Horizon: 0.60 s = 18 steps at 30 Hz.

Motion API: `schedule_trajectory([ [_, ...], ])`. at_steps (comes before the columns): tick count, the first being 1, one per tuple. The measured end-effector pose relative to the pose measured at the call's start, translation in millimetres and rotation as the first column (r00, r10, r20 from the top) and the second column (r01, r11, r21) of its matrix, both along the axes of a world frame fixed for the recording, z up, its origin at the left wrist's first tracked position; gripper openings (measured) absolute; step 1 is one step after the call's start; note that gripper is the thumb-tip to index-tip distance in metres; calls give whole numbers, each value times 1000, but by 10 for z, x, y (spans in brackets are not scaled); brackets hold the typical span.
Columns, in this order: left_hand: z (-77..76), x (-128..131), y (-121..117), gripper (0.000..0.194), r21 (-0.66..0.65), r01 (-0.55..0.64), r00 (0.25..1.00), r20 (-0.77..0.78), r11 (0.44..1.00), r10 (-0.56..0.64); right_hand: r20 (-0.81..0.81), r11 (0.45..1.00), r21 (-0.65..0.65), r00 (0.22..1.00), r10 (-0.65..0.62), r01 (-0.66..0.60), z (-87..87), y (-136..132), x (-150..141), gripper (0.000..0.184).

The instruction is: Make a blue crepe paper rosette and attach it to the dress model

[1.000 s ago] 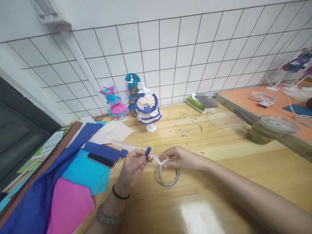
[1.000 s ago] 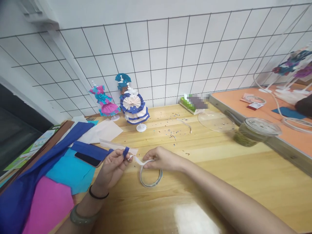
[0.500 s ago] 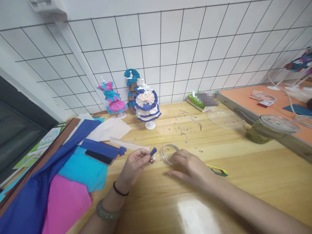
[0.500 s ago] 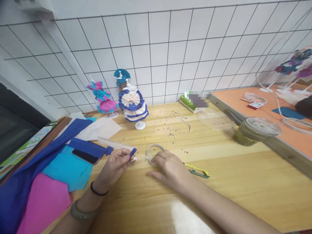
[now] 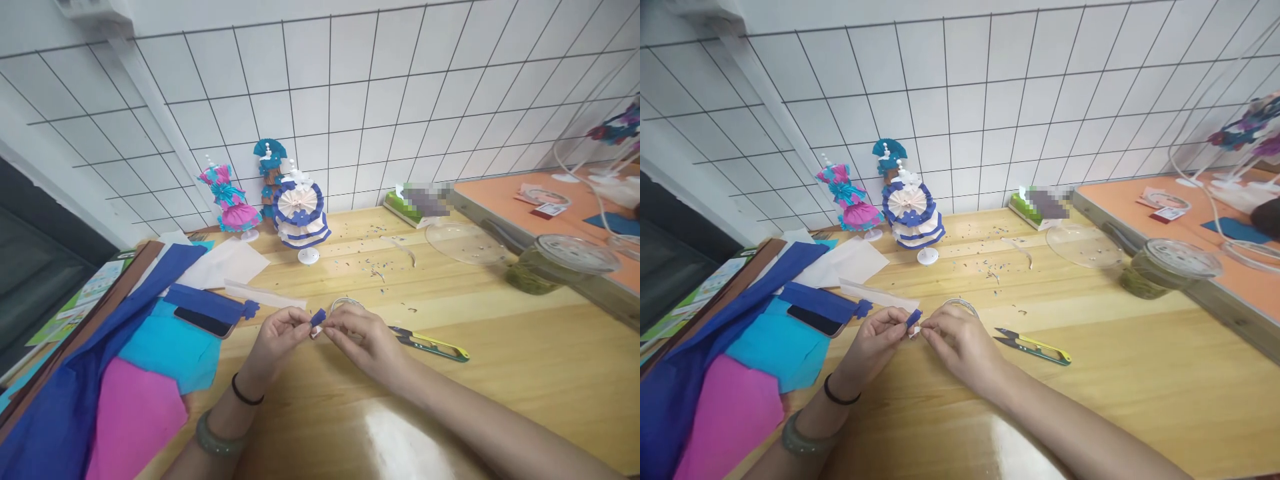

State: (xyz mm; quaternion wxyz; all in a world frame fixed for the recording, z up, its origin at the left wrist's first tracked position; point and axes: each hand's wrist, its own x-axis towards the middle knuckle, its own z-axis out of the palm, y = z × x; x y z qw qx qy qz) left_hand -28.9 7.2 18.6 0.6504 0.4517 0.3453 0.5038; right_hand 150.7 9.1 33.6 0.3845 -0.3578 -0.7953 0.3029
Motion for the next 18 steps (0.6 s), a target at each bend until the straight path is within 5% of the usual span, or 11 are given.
schedule_trajectory([
  [8,-25,18,-11,5,62,23,996,-90,998,-17,81,997,-35,995,-66,69,-19,8,-3,17],
  [13,-25,23,-9,5,65,22,996,-84,998,-17,0,975,-208,996,-86,84,-58,48,13,20],
  [18,-40,28,-9,6,39,24,996,-83,999,-21,-263,827,-556,962,-77,-86,3,77,35,25],
])
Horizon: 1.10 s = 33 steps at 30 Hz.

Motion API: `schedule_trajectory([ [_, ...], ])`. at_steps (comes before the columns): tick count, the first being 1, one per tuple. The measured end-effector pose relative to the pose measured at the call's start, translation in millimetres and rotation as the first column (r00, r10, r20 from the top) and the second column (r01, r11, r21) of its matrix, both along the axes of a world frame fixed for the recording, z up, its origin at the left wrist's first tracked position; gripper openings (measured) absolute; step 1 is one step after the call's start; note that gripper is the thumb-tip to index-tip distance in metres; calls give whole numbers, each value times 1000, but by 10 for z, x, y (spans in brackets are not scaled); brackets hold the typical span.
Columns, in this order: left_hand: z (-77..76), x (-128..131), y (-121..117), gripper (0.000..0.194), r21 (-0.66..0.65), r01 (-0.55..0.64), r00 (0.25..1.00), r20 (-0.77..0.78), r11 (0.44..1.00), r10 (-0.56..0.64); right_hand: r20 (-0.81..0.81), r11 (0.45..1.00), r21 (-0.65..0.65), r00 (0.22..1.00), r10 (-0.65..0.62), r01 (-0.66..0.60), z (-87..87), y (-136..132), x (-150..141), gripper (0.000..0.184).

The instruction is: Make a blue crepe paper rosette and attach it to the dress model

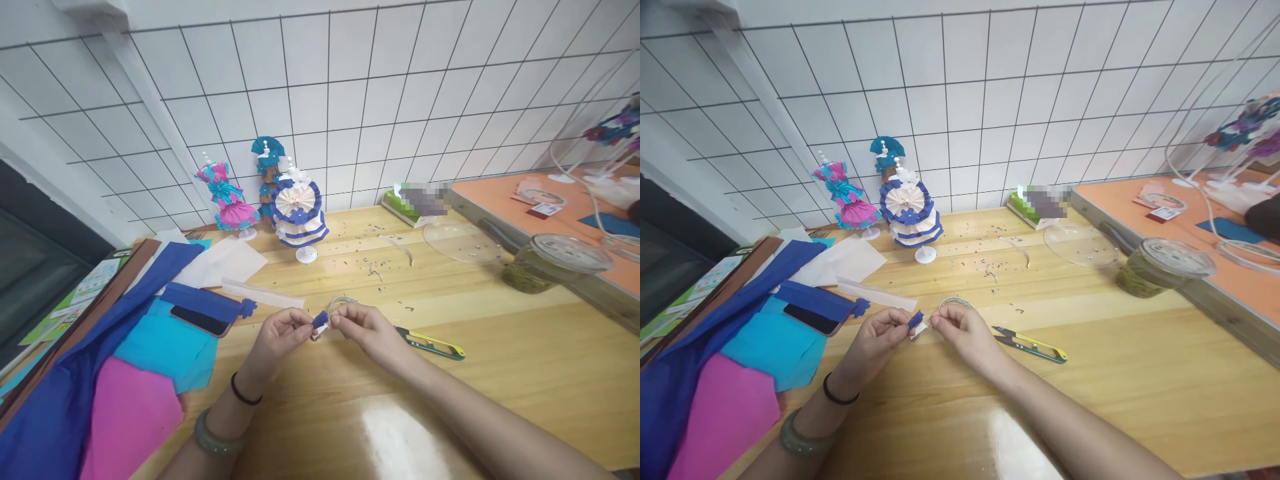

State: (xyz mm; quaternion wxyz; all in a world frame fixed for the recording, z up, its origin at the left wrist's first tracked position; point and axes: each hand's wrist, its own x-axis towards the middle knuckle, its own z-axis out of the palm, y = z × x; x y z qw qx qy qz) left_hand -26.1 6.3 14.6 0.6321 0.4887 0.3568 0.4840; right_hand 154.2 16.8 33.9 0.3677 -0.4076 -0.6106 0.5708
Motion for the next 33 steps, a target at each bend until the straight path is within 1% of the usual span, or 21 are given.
schedule_trajectory([
  [2,-11,2,1,7,-8,-3,1000,-10,1000,3,-124,989,-144,992,2,-20,-5,25,11,27],
  [3,-16,4,2,7,-12,-5,1000,-12,1000,5,-182,977,-212,983,-17,-22,-19,40,19,27],
  [5,-25,7,3,8,-22,-8,1000,-10,1000,7,-294,935,-355,952,-85,-26,-58,73,41,25],
  [7,-31,12,3,9,-38,-3,1000,-13,999,2,-392,880,-473,906,-159,-50,-94,100,69,21],
  [10,-40,22,-1,8,-51,17,999,-30,999,-19,-488,816,-566,844,-221,-113,-109,117,104,17],
  [12,-47,31,-5,9,-50,22,999,-36,999,-24,-498,805,-580,836,-232,-122,-100,110,107,18],
  [13,-51,36,-8,9,-52,21,999,-40,998,-23,-482,813,-573,846,-228,-107,-95,104,102,19],
  [15,-59,50,-13,9,-68,17,999,-51,998,-20,-417,858,-513,884,-210,-39,-94,88,80,21],
  [17,-66,65,-19,10,-96,19,999,-43,995,-23,-334,918,-394,922,-194,50,-108,76,55,24],
  [19,-72,81,-24,11,-125,23,1000,-17,992,-25,-272,963,-246,945,-179,112,-131,69,40,25],
  [22,-64,100,-19,14,-168,3,1000,-16,986,-6,-192,988,-89,971,-142,127,-161,56,34,25],
  [25,-36,116,1,16,-156,-115,989,-108,981,99,-87,994,4,991,-106,107,-168,19,23,23],
  [27,-19,131,11,16,-97,-217,959,-208,971,194,-14,993,82,996,-88,89,-165,-17,2,20],
  [29,-16,149,6,14,-8,-293,908,-316,956,275,59,987,147,996,-70,61,-166,-54,-25,16],
  [31,-29,165,-16,12,119,-332,833,-429,936,350,111,983,183,992,-55,34,-176,-84,-48,13],
  [33,-53,177,-45,9,304,-315,726,-533,899,435,124,979,204,992,-38,12,-192,-105,-64,11],
])
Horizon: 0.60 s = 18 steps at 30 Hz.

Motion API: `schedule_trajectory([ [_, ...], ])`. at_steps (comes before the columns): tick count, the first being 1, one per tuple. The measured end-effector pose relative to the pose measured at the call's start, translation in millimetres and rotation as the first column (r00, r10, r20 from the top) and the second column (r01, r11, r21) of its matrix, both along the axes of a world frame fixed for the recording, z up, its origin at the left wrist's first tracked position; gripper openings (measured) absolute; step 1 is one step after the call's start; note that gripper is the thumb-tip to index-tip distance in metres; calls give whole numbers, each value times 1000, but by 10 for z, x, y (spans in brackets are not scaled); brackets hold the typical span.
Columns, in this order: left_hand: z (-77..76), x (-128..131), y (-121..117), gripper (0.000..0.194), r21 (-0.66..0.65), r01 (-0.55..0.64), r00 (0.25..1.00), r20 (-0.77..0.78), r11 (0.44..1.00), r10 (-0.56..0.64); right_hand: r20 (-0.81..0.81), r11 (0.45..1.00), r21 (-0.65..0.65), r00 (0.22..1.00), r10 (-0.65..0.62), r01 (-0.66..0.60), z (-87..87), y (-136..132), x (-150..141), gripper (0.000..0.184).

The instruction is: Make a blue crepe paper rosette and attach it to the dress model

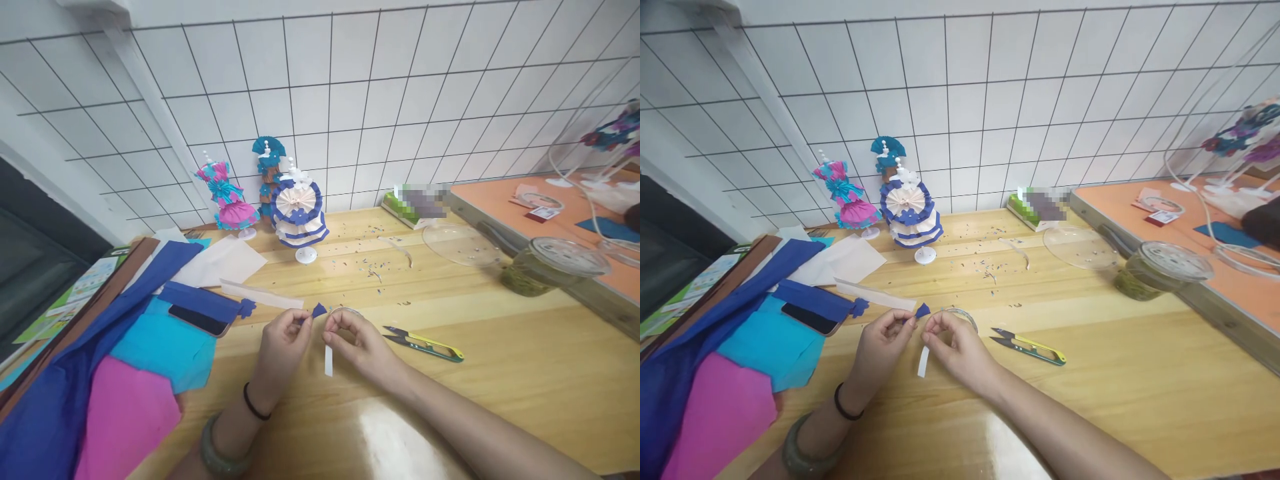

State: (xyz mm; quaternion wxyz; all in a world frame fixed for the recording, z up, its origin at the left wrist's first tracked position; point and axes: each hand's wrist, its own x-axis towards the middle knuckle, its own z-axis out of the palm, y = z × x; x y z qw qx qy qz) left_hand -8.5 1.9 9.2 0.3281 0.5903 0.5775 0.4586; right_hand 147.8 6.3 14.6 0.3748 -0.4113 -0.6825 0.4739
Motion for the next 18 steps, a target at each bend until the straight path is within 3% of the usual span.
schedule_trajectory([
  [3,-33,7,-33,10,220,51,962,-273,974,11,-35,999,21,999,25,-24,-21,-15,-10,11],
  [7,-45,7,-41,13,369,129,906,-421,920,42,-66,1000,25,998,9,-7,-27,-16,-16,13],
  [11,-35,12,-41,11,406,161,881,-471,899,55,-116,1000,-5,993,-27,26,-25,-3,-13,14],
  [16,-33,22,-47,11,362,195,857,-516,912,21,-121,996,-71,991,-65,57,-28,7,8,18],
  [18,-40,23,-49,10,352,192,854,-520,916,21,-139,995,-91,989,-47,34,-29,5,11,28],
])
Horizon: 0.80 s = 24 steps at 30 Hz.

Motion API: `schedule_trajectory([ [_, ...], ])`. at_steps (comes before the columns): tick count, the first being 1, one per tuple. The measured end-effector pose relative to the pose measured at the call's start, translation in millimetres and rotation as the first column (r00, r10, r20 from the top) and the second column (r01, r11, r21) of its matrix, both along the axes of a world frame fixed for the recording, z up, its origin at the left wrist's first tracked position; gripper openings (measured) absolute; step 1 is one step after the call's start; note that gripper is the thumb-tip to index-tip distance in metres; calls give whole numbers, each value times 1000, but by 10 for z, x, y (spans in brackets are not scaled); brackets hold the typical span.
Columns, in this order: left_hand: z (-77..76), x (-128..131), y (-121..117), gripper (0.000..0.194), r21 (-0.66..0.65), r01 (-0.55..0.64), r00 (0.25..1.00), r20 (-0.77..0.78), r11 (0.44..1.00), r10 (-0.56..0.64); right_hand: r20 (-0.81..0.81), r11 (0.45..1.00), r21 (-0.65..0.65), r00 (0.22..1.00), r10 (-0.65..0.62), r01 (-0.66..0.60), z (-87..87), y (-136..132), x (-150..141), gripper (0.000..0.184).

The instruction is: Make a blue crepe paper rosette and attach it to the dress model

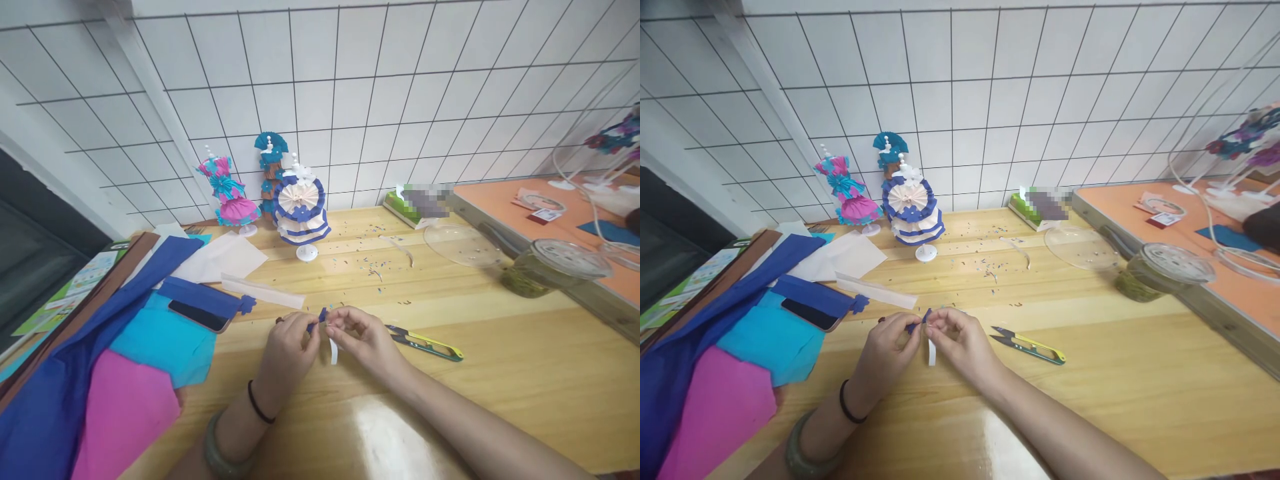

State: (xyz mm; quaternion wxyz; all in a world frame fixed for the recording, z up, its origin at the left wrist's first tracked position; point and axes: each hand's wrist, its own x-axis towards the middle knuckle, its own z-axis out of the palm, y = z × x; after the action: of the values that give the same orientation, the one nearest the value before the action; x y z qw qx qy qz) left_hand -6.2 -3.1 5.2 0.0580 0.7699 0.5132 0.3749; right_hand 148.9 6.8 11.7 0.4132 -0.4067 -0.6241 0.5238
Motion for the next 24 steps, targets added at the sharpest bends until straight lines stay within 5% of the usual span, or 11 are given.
schedule_trajectory([
  [4,-14,-8,-6,11,19,-29,999,-33,999,30,14,999,17,999,33,-34,-5,-4,-5,52],
  [12,18,-19,-11,18,77,73,969,-241,994,-52,245,953,302,967,-67,-11,-32,-26,14,36],
  [18,9,17,-9,18,172,87,947,-320,981,-28,393,943,329,916,-84,-54,-14,-40,18,36],
  [24,6,-5,-12,19,94,135,935,-341,986,-96,407,938,339,910,-77,-72,-5,-45,24,35],
])
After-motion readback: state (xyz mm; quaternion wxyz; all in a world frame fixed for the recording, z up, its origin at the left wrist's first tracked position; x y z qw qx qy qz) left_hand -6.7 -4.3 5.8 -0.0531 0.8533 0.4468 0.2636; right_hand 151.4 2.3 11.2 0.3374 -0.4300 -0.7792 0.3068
